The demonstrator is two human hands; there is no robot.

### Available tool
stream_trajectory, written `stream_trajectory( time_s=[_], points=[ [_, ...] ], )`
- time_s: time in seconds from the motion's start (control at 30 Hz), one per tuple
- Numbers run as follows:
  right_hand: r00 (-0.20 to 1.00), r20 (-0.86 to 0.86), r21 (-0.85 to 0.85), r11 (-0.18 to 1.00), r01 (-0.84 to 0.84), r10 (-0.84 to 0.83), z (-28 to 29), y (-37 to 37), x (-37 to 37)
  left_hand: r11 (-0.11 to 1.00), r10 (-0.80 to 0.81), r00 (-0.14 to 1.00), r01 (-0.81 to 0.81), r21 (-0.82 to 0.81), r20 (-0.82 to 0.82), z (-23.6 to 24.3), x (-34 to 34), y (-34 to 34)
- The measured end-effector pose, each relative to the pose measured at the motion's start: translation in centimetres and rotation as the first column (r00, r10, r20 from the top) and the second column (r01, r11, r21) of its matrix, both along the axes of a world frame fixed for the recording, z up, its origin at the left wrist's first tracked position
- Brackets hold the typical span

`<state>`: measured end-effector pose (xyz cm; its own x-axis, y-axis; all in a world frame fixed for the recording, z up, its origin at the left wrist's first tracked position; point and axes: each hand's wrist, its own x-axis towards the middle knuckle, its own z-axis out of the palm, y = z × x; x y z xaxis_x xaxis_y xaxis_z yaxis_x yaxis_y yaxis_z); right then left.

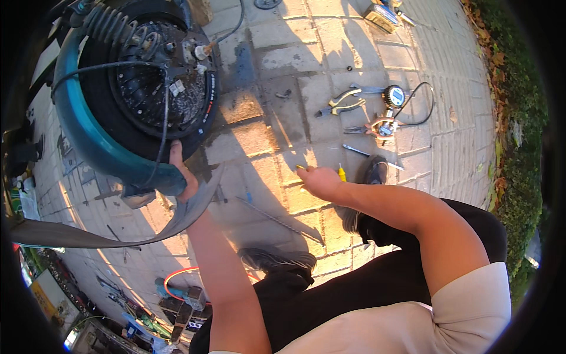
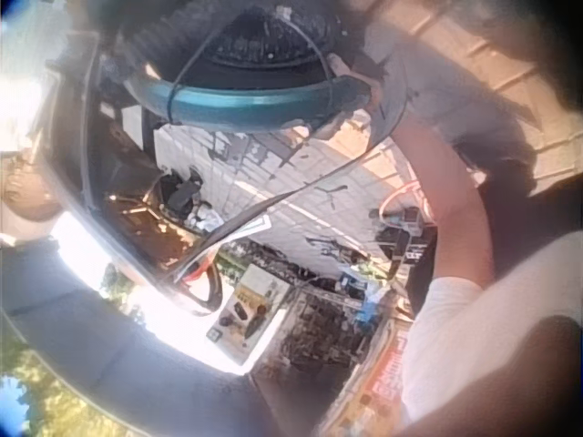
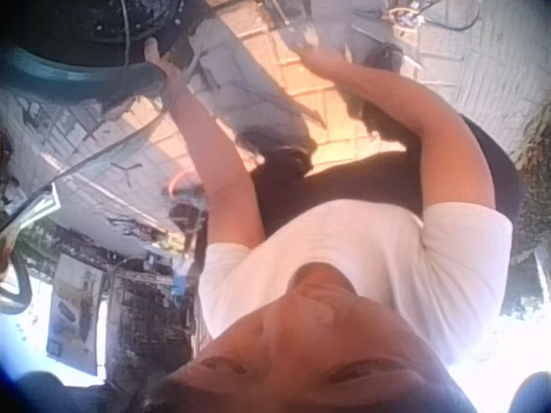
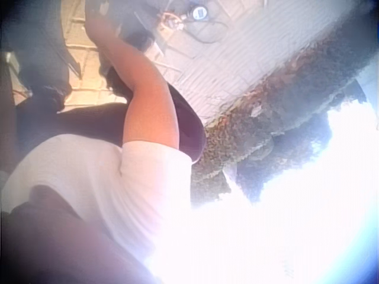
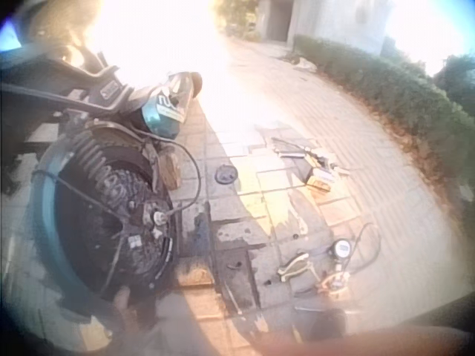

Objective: The person works on the rear wheel of a scooter, using pliers and a screwdriver to adjust brake cables and components. They then use a power impact wrench to tighten the axle nut and continue adjusting parts under the seat.

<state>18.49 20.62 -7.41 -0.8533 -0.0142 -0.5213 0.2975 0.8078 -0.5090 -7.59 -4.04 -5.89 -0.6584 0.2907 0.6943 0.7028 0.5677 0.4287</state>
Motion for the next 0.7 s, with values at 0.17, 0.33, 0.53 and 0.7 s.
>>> stream_trajectory(
  time_s=[0.17, 0.33, 0.53, 0.7],
  points=[
    [0.985, -0.072, -0.014, 0.988, 0.157, -0.157, 0.6, -0.3, -2.1, 0.902, 0.109, 0.767, -0.345, 0.261, 0.633, 1.6, -0.3, 0.1],
    [0.763, 0.206, -0.830, 0.303, 0.467, -0.613, 5.4, -4.7, -9.9, 0.759, -0.138, 0.729, -0.357, 0.545, 0.670, 1.4, 0.4, 2.1],
    [0.727, 0.482, -0.871, -0.178, 0.458, -0.490, 7.0, -8.2, -19.1, 0.733, -0.319, 0.244, -0.549, 0.402, 0.916, 3.1, -0.8, 2.3],
    [0.609, 0.649, -0.760, -0.424, 0.492, -0.455, 7.2, -9.3, -20.5, 0.706, -0.406, 0.221, -0.541, 0.458, 0.887, 5.2, 1.0, 3.9]
  ],
)
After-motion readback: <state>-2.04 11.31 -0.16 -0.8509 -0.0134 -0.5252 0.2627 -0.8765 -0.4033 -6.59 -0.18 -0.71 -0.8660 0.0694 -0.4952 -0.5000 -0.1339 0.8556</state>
